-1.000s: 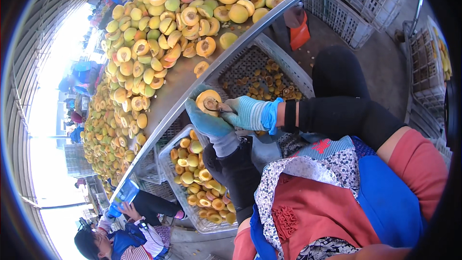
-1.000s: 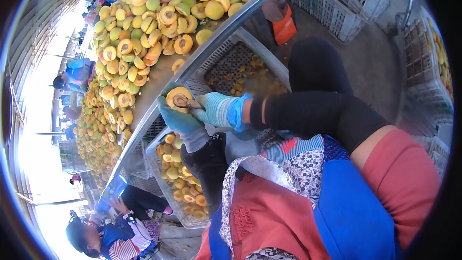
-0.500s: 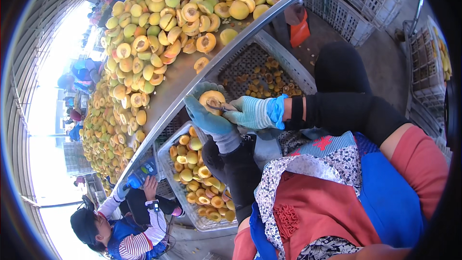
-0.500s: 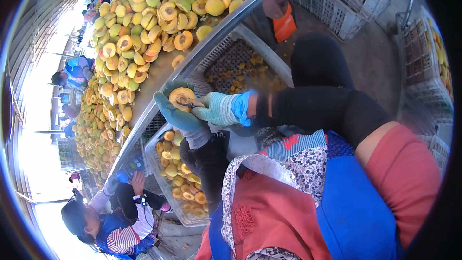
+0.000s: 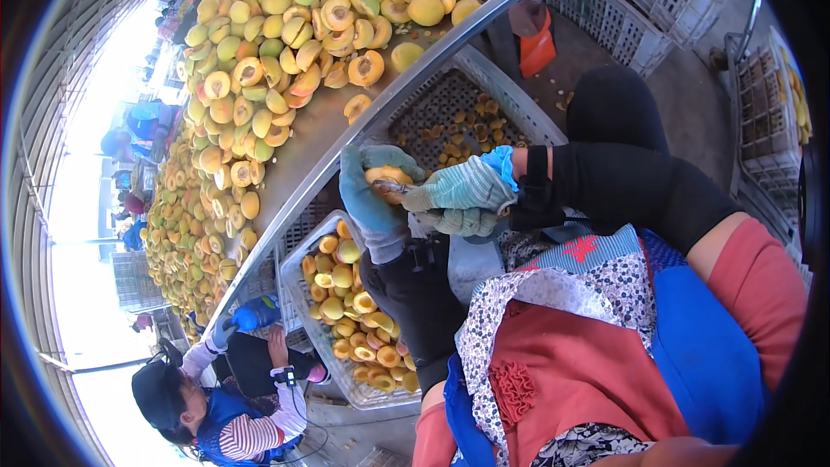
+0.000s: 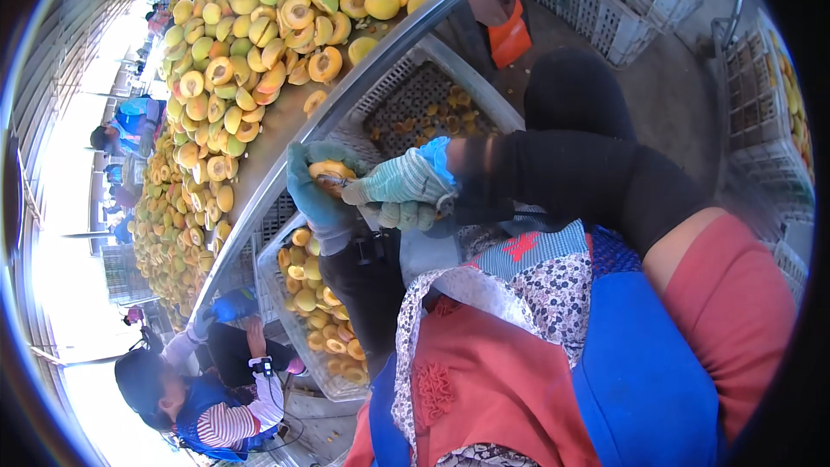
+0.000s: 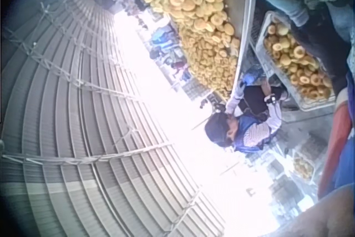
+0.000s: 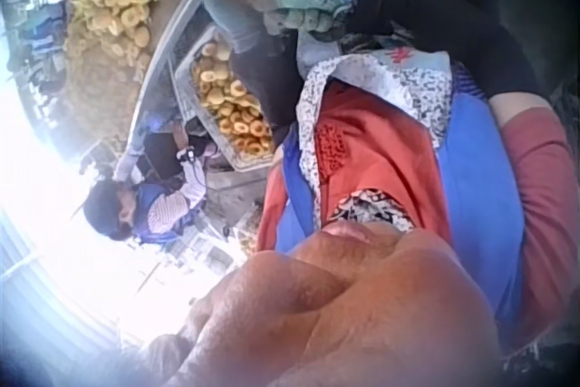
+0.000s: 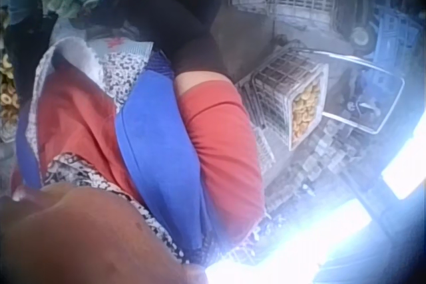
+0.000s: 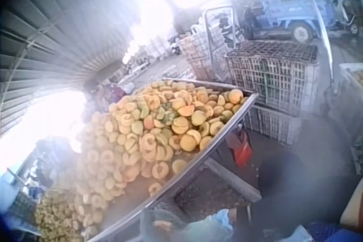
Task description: Manually sort peaches by removing pits and placing halves into crates.
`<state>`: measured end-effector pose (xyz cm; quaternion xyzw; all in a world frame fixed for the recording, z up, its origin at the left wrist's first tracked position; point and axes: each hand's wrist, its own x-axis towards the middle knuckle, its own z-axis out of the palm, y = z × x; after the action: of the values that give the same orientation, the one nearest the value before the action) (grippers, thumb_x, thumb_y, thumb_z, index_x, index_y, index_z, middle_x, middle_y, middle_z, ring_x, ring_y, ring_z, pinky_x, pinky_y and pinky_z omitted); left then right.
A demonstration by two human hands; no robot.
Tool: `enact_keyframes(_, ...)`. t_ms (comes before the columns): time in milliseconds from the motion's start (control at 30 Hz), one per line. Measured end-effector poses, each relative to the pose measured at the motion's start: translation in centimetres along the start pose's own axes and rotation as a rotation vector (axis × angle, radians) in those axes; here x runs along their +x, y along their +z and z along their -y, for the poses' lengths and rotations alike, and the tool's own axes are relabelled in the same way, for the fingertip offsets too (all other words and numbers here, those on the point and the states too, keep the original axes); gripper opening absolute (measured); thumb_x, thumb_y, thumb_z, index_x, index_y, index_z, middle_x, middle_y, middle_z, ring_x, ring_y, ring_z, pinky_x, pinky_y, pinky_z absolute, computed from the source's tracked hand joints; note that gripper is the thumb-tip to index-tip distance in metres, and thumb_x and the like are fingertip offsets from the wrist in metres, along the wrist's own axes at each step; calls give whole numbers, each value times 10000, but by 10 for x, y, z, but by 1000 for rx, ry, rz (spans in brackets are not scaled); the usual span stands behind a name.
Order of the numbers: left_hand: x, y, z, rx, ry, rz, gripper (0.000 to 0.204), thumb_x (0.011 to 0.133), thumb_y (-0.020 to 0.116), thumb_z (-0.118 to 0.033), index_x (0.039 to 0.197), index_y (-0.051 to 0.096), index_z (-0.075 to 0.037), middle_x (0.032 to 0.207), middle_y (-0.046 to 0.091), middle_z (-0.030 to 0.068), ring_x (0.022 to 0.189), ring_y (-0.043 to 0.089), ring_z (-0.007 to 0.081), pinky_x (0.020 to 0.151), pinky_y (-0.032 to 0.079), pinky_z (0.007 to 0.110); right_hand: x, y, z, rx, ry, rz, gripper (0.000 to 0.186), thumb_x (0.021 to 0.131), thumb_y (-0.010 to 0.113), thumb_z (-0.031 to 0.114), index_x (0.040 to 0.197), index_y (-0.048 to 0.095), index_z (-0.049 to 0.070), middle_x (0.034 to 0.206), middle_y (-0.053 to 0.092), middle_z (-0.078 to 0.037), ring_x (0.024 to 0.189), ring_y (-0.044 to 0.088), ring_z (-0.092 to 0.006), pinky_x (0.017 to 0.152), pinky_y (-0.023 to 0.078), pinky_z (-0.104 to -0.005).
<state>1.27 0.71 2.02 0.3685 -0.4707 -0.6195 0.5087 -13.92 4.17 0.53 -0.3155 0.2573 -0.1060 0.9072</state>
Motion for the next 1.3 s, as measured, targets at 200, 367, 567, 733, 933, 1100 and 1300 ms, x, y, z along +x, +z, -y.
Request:
enact_keyframes(200,-1,7,8,-143,119,7,463,973,380,-429,754,530,-49,613,557,114,543,565,249,500,490,332,-10,8,-3,-313,-91,-228,434,930,477,497,858,605,88,551,423,39,393,372,-74,333,300,-239)
enact_keyframes(367,2,-8,13,-418,135,-170,355,965,424,-389,797,531,-94,735,588,77,630,584,213,536,515,351,-3,-11,-14,-1128,-269,-522,420,924,495,443,979,648,56,837,668,-110,754,642,-281,696,502,-376)
enact_keyframes(567,-56,-114,-61,-105,121,-526,291,930,497,-296,889,602,-27,782,624,82,722,605,183,646,507,315,-28,-42,-17,-1449,-58,-760,382,908,516,368,1074,626,43,956,667,-185,905,640,-364,804,493,-431)
enact_keyframes(733,-64,-123,-70,810,167,-640,331,916,559,-265,907,652,52,807,645,84,709,566,125,649,461,279,-29,-28,0,-1302,-245,-893,373,894,536,384,1036,608,46,901,663,-194,863,641,-377,773,495,-449)
enact_keyframes(933,79,-35,-36,1315,296,-403,452,857,612,-385,1089,626,3,908,671,140,755,620,217,730,480,334,-25,-27,7,-1298,-301,-941,361,885,539,395,1061,561,80,862,655,-190,833,644,-377,739,499,-462)
enact_keyframes(1100,137,-30,-13,1354,-94,-6,542,776,694,-401,1130,608,0,1027,670,178,866,655,240,781,491,327,-21,-37,6,-1260,-554,-1012,225,873,600,266,949,526,67,799,645,-183,771,638,-387,658,501,-450)
enact_keyframes(1300,98,-17,-14,322,254,-186,262,813,682,-97,1023,585,28,933,624,132,811,628,194,752,516,291,-16,-26,19,-1087,-885,-1071,262,899,554,311,967,540,58,793,640,-199,777,631,-402,684,495,-465)
